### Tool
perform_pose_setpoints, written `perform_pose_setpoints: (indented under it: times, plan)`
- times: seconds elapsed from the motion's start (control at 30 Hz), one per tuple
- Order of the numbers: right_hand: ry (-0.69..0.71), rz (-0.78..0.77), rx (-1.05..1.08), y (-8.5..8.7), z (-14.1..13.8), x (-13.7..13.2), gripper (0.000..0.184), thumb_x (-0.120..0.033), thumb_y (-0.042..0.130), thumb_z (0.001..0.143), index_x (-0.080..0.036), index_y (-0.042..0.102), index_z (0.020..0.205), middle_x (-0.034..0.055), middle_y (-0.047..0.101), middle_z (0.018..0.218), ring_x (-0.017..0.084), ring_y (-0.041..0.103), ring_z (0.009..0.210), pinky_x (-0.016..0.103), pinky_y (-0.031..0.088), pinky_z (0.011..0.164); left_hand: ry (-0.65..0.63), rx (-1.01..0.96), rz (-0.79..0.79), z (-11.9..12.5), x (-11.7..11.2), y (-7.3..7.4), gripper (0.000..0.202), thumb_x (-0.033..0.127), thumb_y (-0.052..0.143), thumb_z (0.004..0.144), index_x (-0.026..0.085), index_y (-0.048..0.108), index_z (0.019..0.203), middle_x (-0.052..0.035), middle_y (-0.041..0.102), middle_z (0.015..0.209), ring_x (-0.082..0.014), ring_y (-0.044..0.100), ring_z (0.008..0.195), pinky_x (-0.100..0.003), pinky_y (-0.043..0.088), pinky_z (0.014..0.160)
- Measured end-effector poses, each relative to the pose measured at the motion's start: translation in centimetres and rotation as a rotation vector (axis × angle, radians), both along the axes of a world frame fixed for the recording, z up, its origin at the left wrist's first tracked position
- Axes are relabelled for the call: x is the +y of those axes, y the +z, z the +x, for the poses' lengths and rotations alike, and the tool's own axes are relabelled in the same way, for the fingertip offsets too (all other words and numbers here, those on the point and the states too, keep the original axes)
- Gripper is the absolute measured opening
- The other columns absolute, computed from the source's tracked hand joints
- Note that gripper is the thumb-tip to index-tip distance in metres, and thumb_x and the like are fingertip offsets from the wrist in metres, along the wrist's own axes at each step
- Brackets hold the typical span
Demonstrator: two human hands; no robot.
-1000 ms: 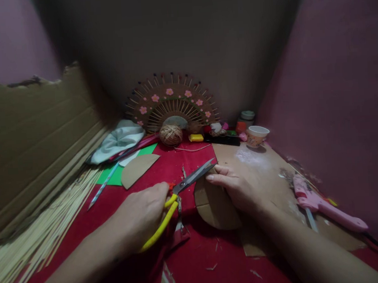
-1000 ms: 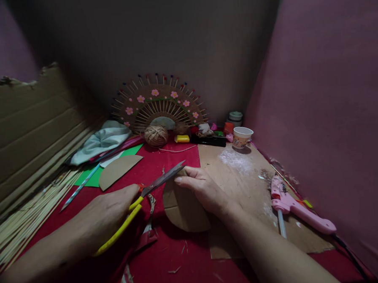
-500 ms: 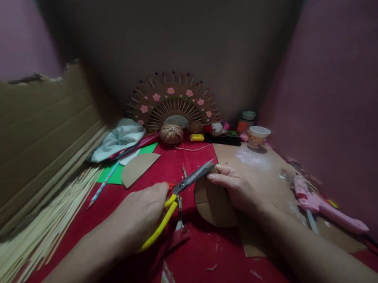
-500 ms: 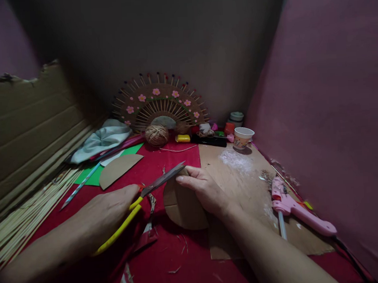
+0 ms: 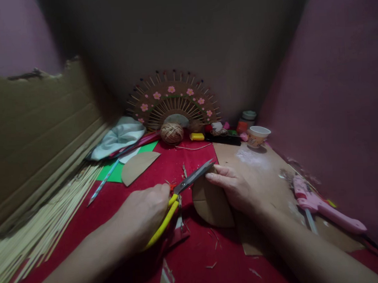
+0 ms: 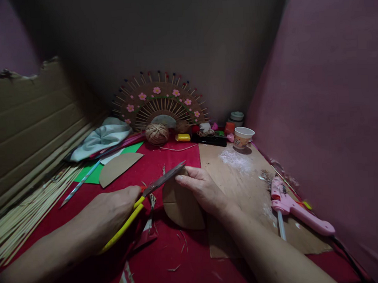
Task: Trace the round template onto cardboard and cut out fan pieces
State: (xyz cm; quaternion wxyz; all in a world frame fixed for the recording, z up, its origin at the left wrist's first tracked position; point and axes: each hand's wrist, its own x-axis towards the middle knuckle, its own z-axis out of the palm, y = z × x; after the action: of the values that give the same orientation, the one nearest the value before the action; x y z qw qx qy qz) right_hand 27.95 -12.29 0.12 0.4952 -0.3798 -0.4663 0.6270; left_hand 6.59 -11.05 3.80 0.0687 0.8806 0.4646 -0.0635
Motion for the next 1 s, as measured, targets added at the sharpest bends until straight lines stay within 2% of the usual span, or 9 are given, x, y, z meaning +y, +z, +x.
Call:
perform_pose_setpoints:
  times: [0.37, 0.53, 0.67, 0.77, 0.9, 1.0]
  plan:
    - [-0.01, 0.008, -0.011, 0.2, -0.2, -0.2, 0.017, -0.031, 0.063, 0.075, -0.017, 0.065, 0.085, 0.0041, 0.067, 0.074, 0.015, 0.06, 0.065, 0.028, 0.043, 0.063, -0.029, -0.015, 0.061, -0.1, -0.2, 0.3, 0.023, 0.033, 0.031, 0.085, 0.019, 0.048, 0.078, -0.0078, 0.064, 0.07, -0.0205, 0.061, 0.06, -0.029, 0.031, 0.048]
    - [-0.008, 0.004, 0.001, 0.1, -0.1, -0.1, 0.016, -0.032, 0.063, 0.074, -0.017, 0.064, 0.082, 0.0022, 0.067, 0.072, 0.014, 0.059, 0.063, 0.027, 0.043, 0.062, -0.04, -0.003, 0.071, -0.3, -0.1, 0.3, 0.021, 0.033, 0.031, 0.085, 0.02, 0.047, 0.078, -0.0079, 0.064, 0.069, -0.0232, 0.062, 0.062, -0.03, 0.029, 0.048]
    - [-0.022, 0.001, 0.012, 0.2, -0.1, 0.0, 0.016, -0.032, 0.064, 0.074, -0.017, 0.062, 0.078, 0.002, 0.066, 0.071, 0.013, 0.059, 0.062, 0.026, 0.043, 0.062, -0.014, -0.01, 0.057, -0.4, 0.1, 0.5, 0.017, 0.032, 0.032, 0.084, 0.021, 0.043, 0.078, -0.008, 0.063, 0.072, -0.024, 0.061, 0.064, -0.029, 0.031, 0.05]
    - [-0.023, -0.015, 0.005, 0.4, 0.0, -0.1, 0.016, -0.031, 0.064, 0.073, -0.016, 0.063, 0.077, 0.0016, 0.064, 0.068, 0.013, 0.057, 0.059, 0.025, 0.041, 0.057, 0.001, -0.085, 0.024, -0.7, 0.5, 0.6, 0.013, 0.031, 0.034, 0.083, 0.021, 0.041, 0.079, -0.0084, 0.063, 0.08, -0.0225, 0.06, 0.069, -0.03, 0.037, 0.055]
    - [0.002, -0.026, -0.006, 0.6, 0.1, -0.1, 0.013, -0.029, 0.063, 0.073, -0.017, 0.064, 0.076, 0.0008, 0.064, 0.067, 0.011, 0.056, 0.056, 0.023, 0.038, 0.053, 0.008, -0.142, 0.025, -1.1, 0.9, 0.4, 0.018, 0.035, 0.03, 0.085, 0.021, 0.039, 0.078, -0.0099, 0.061, 0.085, -0.0226, 0.058, 0.073, -0.032, 0.04, 0.06]
    - [0.013, -0.024, 0.002, 0.8, 0.0, -0.2, 0.013, -0.028, 0.063, 0.072, -0.018, 0.065, 0.08, 0.0006, 0.064, 0.067, 0.012, 0.056, 0.057, 0.024, 0.039, 0.054, -0.009, -0.138, 0.006, -1.1, 0.8, 0.2, 0.02, 0.039, 0.033, 0.084, 0.021, 0.039, 0.077, -0.0087, 0.06, 0.082, -0.0221, 0.056, 0.068, -0.033, 0.038, 0.058]
